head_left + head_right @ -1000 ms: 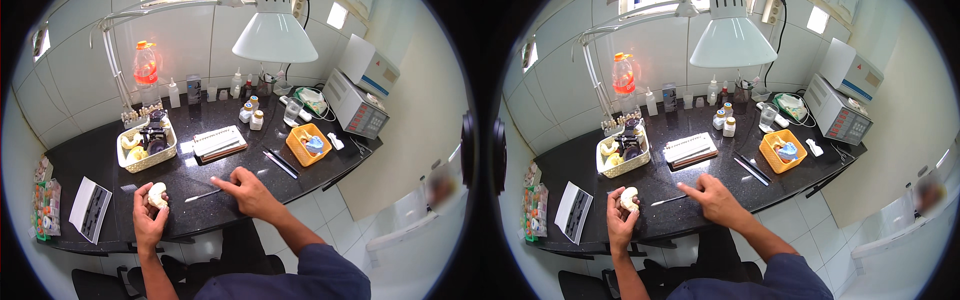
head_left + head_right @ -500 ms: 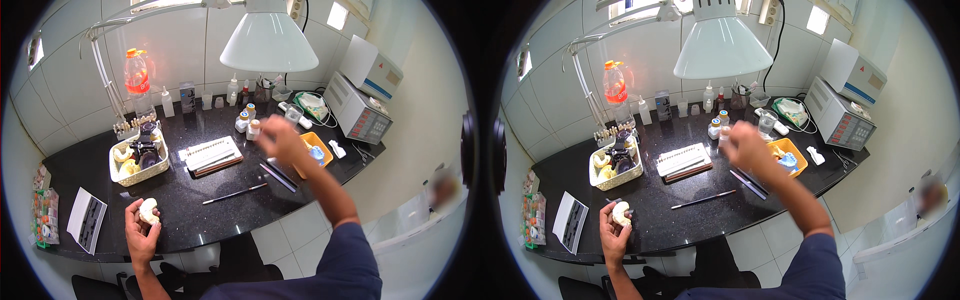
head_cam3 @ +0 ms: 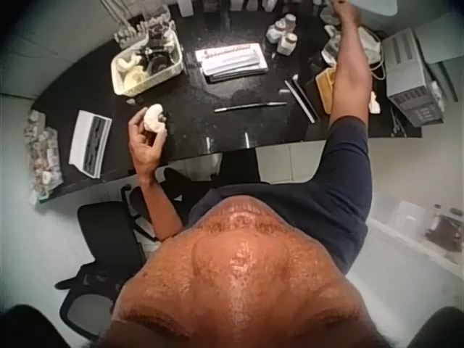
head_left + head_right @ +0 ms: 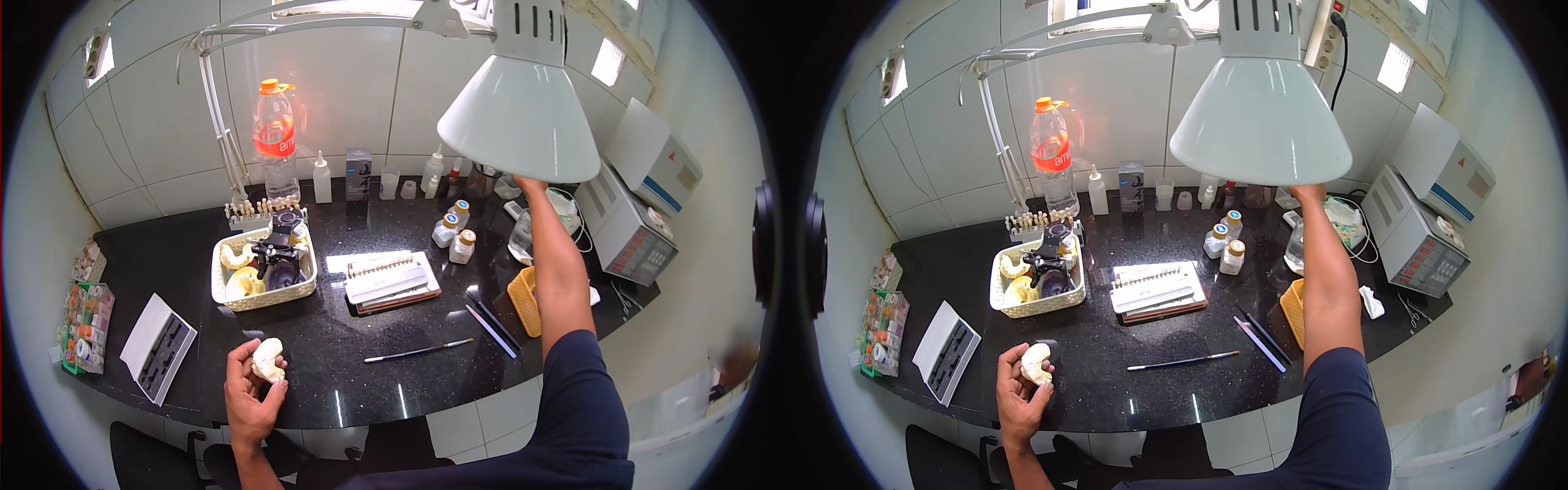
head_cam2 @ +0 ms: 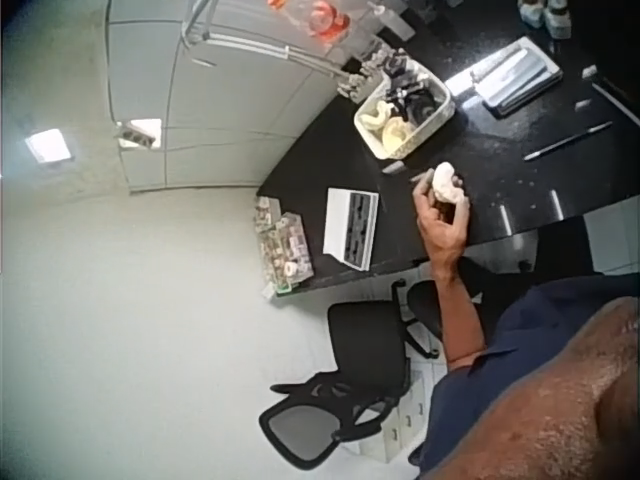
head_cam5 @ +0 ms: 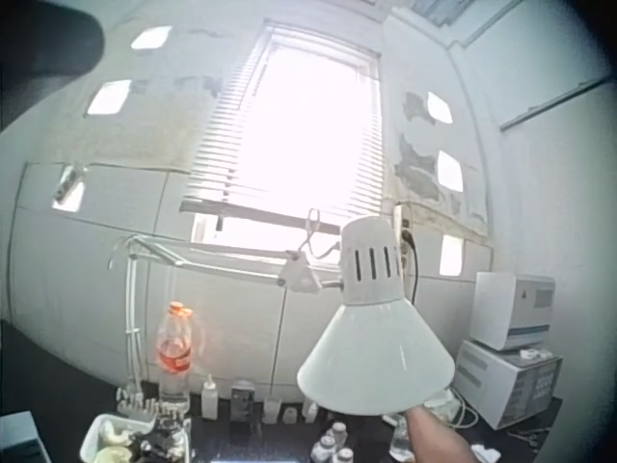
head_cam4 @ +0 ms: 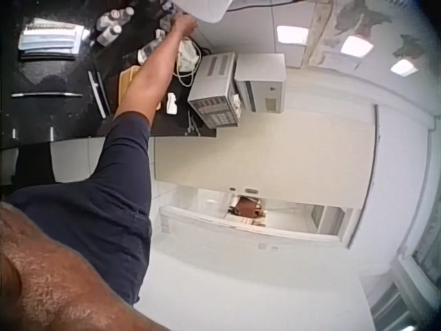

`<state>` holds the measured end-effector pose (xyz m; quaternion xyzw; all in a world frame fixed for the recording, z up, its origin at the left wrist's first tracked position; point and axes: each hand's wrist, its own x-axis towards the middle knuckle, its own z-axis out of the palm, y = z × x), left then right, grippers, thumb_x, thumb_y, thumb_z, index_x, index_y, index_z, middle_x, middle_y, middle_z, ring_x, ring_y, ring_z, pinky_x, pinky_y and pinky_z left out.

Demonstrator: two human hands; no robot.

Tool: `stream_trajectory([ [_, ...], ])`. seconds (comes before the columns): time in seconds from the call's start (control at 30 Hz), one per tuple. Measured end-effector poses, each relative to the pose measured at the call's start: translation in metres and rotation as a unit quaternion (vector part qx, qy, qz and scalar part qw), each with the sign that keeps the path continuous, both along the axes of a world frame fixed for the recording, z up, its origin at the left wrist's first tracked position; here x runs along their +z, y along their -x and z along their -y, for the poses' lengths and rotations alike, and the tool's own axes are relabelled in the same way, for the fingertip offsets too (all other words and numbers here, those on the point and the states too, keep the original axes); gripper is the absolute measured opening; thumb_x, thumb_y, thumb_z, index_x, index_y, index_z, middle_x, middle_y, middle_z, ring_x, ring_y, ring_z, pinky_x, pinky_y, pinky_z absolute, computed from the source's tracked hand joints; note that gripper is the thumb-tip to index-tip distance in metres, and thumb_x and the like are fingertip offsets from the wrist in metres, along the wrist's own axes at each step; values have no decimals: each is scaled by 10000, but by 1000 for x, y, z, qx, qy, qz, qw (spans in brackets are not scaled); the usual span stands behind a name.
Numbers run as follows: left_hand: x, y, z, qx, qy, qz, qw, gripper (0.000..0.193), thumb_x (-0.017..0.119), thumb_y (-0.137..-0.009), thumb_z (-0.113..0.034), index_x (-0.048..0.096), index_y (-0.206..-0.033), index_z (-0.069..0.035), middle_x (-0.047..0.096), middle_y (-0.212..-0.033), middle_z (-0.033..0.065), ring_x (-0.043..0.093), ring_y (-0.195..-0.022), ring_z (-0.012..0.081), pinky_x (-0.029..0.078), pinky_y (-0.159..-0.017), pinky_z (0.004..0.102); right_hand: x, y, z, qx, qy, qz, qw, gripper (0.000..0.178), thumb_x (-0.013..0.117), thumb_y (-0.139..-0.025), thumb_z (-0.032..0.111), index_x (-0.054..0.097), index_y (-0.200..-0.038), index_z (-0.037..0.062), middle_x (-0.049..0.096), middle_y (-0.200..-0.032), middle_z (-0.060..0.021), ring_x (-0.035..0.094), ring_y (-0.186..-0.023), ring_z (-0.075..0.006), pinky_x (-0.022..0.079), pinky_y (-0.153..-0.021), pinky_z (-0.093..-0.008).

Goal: Cleaning a dental model with a toothbrush and then applying a liquid treatment using a thin brush.

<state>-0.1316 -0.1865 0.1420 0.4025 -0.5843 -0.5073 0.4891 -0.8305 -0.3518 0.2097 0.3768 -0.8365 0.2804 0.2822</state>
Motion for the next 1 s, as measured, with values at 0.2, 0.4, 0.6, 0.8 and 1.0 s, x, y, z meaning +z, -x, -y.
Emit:
stream_trajectory([
  [0.2, 3, -1, -4, -7, -24, -23, 999, 683, 714, -894, 117, 450, -1517, 20, 704, -1312, 170, 718, -1176, 196, 608, -933, 296, 20, 31, 0, 105, 199, 57, 973, 495, 751, -983, 358, 660, -1398, 103, 752, -1299, -164, 764, -1122, -342, 611, -987, -477],
  [0.4, 0, -4, 3, -31, -19, -41, 999, 682, 682, -895, 121, 443, -1525, 18, 681, -1333, 168, 705, -1212, 217, 574, -1032, 329, 69, 27, -25, 238, 445, 75, 860, 339, 742, -1011, 191, 641, -1302, 50, 734, -1205, -121, 761, -993, -250, 623, -925, -409],
  [0.6, 3, -12, 7, -58, -33, -99, 993, 698, 724, -904, 81, 440, -1536, -2, 681, -1359, 162, 712, -1240, 228, 542, -1116, 360, 103, -168, -223, 488, 455, 258, 698, 361, 509, -1177, 439, 465, -1095, 90, 542, -767, -31, 549, -582, -128, 547, -570, -323],
  [0.8, -6, -7, 14, -90, -24, -130, 987, 677, 743, -935, 62, 441, -1537, -12, 690, -1374, 166, 712, -1250, 214, 559, -1108, 353, 44, -370, -286, 481, -91, 187, 852, 279, 567, -1115, 123, 652, -1359, 17, 628, -1034, -98, 605, -873, -179, 506, -748, -309],
  [1.0, -5, -18, 0, -60, -17, -188, 980, 661, 758, -952, 36, 438, -1530, -1, 693, -1361, 174, 713, -1245, 215, 576, -1084, 342, 10, -429, -219, 669, -169, 134, 712, 247, 655, -1039, 45, 719, -1278, 43, 642, -1021, -159, 677, -850, -315, 542, -747, -418],
])
